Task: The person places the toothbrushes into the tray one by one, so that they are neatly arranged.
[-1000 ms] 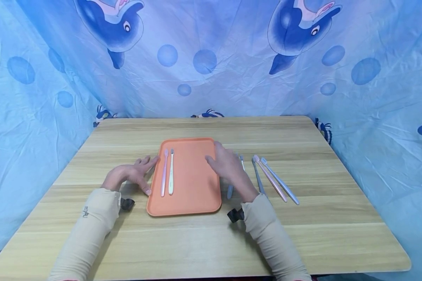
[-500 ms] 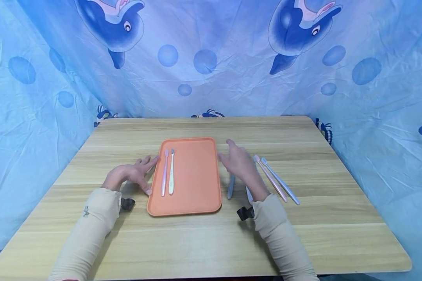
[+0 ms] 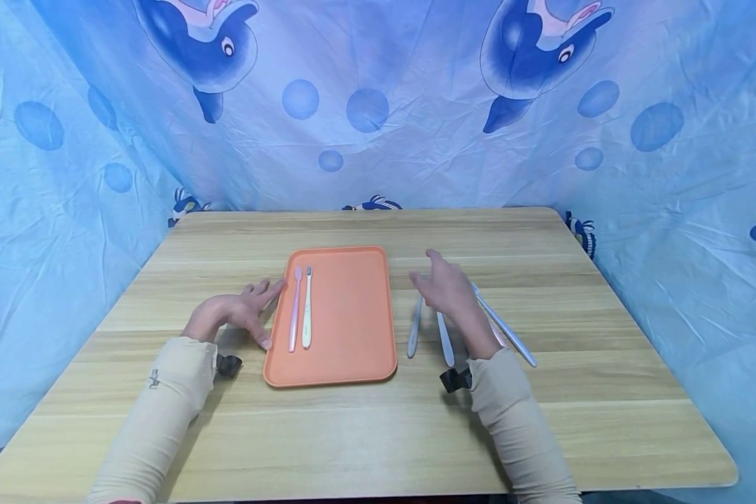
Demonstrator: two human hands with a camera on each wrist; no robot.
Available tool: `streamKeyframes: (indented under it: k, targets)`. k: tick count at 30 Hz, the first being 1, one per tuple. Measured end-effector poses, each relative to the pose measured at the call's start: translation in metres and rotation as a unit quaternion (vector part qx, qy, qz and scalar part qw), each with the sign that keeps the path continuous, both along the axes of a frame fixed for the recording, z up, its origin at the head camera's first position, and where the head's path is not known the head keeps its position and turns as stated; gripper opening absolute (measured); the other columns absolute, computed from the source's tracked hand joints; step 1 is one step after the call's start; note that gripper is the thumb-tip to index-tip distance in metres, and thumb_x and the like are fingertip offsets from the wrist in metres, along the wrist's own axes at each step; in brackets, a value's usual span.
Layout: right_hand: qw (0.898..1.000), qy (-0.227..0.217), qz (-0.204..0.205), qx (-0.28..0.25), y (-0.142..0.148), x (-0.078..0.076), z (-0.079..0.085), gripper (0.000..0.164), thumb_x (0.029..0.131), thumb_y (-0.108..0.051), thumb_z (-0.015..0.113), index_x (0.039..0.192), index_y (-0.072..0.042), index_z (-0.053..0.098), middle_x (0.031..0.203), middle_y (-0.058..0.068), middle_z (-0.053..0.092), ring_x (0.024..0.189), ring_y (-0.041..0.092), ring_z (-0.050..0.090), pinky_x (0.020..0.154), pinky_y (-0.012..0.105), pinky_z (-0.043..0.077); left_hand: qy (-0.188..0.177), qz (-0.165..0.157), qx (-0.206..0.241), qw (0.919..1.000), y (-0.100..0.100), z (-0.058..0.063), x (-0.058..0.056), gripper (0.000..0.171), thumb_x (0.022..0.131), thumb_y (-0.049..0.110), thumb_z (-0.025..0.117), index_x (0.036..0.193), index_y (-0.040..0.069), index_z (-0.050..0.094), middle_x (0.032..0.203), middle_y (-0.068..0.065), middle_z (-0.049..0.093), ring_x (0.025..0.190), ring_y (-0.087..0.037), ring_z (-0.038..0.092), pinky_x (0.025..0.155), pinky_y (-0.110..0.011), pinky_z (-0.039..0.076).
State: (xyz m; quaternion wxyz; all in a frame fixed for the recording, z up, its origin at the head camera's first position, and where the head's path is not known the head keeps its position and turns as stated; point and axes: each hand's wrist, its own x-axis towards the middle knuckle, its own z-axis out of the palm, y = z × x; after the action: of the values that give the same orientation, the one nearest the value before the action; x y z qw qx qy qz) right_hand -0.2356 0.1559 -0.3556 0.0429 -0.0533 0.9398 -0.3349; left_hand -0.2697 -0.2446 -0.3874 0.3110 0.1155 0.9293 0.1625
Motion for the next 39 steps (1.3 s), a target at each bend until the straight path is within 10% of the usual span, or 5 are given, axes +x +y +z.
streamKeyframes:
  k: [39]
  targets:
    - [0.998, -0.025, -0.054, -0.007, 0.073, 0.009, -0.024, 0.077, 0.104, -0.043, 0.047, 0.158, 0.002, 0.015, 0.067, 0.007, 0.067, 0.054, 0.019, 0.061, 0.057, 0.031, 0.05, 0.0, -0.002, 0.006, 1.0, -0.001, -0.001, 0.001, 0.148, 0.058, 0.05, 0.093, 0.162, 0.019, -0.007, 0.167, -0.024, -0.017, 0.151, -0.055, -0.015, 0.117, -0.077, 0.002]
